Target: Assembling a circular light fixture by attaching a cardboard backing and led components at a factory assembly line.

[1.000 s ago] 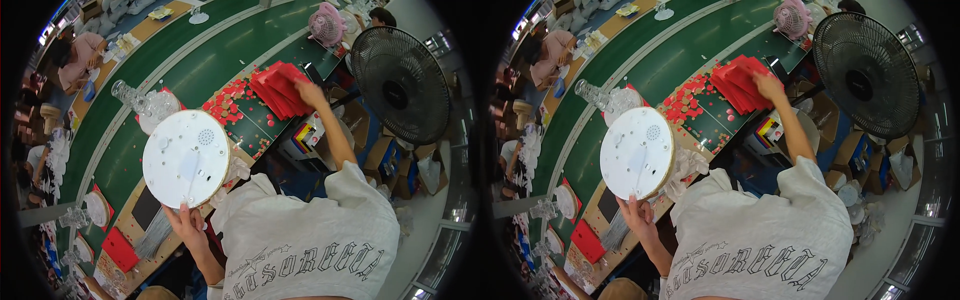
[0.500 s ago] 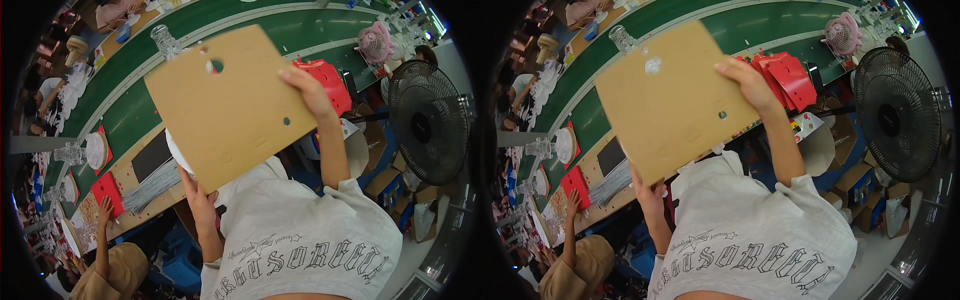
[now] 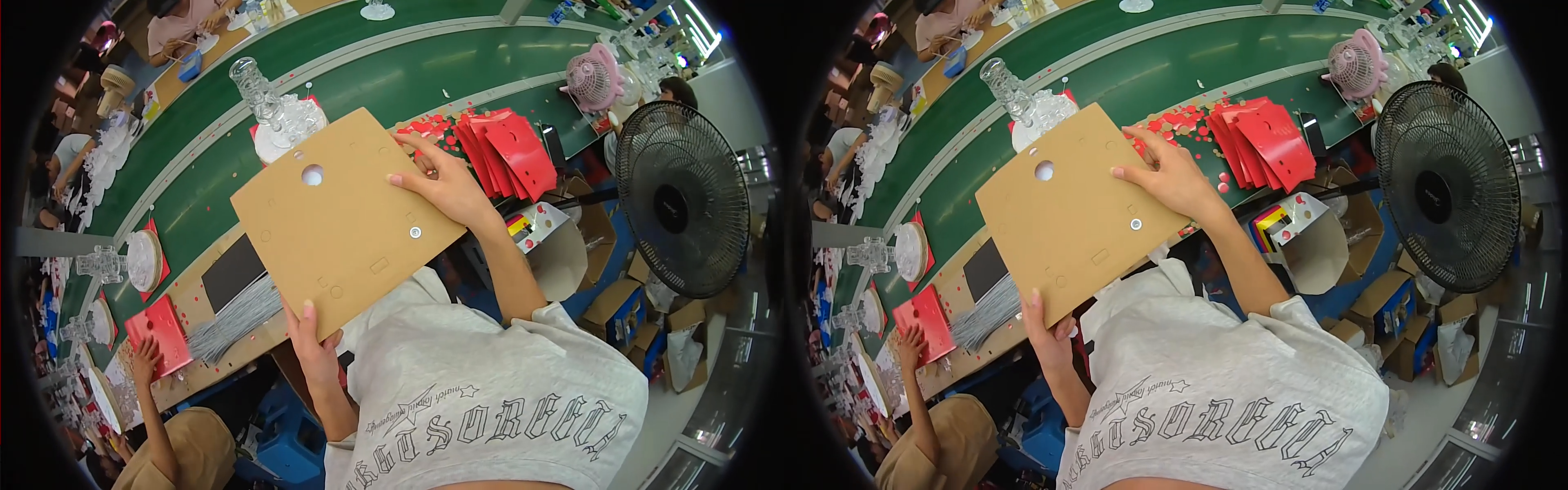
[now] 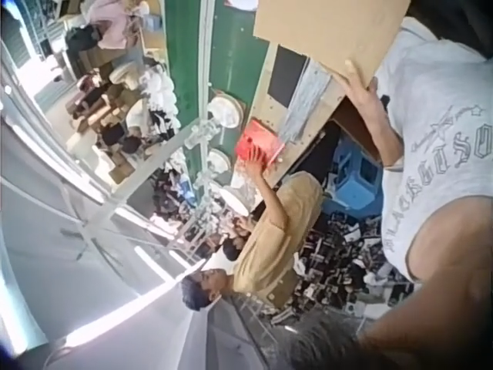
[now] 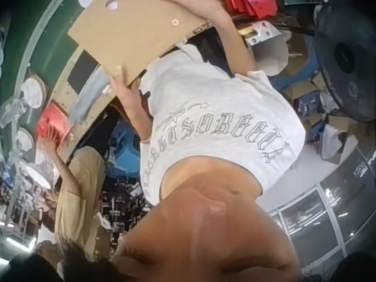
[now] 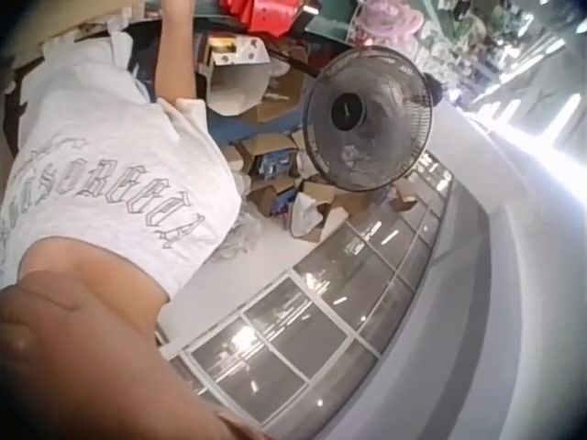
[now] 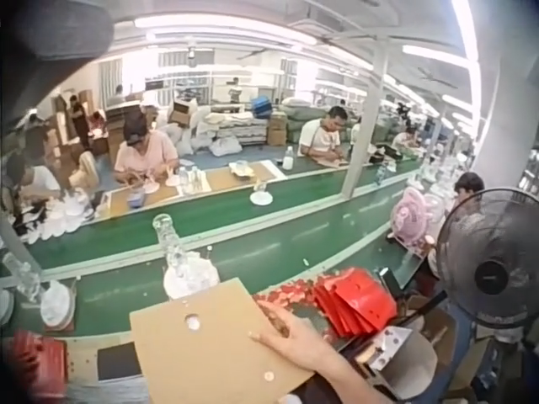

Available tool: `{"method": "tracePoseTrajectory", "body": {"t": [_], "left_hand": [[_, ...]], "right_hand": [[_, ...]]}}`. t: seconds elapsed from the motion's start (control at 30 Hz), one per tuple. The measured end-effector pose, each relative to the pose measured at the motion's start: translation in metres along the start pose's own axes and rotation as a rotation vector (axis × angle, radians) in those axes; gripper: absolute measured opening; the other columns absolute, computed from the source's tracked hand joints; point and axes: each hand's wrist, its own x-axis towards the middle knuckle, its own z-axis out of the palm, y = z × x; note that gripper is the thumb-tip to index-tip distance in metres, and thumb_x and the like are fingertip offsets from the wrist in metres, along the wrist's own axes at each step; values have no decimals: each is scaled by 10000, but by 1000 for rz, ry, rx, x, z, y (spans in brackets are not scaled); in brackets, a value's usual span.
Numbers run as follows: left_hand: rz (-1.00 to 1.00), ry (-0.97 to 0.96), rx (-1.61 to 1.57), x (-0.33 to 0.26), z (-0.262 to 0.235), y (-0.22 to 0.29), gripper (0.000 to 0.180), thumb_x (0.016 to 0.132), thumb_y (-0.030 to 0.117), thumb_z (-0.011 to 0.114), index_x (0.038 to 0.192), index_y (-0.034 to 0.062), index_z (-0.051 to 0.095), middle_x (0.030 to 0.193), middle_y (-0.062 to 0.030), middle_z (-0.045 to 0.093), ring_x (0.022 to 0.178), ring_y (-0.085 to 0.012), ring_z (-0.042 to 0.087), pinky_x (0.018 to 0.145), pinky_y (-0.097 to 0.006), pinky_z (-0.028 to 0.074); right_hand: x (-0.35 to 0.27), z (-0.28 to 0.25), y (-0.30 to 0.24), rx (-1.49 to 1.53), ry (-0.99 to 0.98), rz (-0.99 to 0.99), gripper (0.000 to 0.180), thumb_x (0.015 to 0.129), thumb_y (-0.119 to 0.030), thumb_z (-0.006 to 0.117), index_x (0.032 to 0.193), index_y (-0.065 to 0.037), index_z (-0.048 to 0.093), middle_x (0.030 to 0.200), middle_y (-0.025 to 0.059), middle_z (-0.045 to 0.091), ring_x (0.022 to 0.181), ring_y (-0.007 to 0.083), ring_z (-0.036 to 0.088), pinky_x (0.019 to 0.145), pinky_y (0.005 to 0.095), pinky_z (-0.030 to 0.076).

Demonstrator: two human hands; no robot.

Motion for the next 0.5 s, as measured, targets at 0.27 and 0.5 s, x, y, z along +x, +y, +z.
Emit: {"method": "tracePoseTrajectory", "body": {"t": [0.27,0.5], "left_hand": [[132,-31,319,10,-7,12,899,909,209,654,1631,57,142,1332,-170,532,1065,-197,624,874,-338,526],[75,5,204,54,14,56,923,932,70,654,1638,64,59,1393,-220,528,1294,-273,532,1068,-411,446]], "right_hand": [[-11,-2,-7,111,-10,-21,685,897,-187,757,1528,-148,494,741,-31,536,716,34,521,688,219,435],[-22,-3,-3,-7,-10,19,692,900,-153,749,1536,-133,476,727,-46,516,686,22,496,631,204,413]]}}
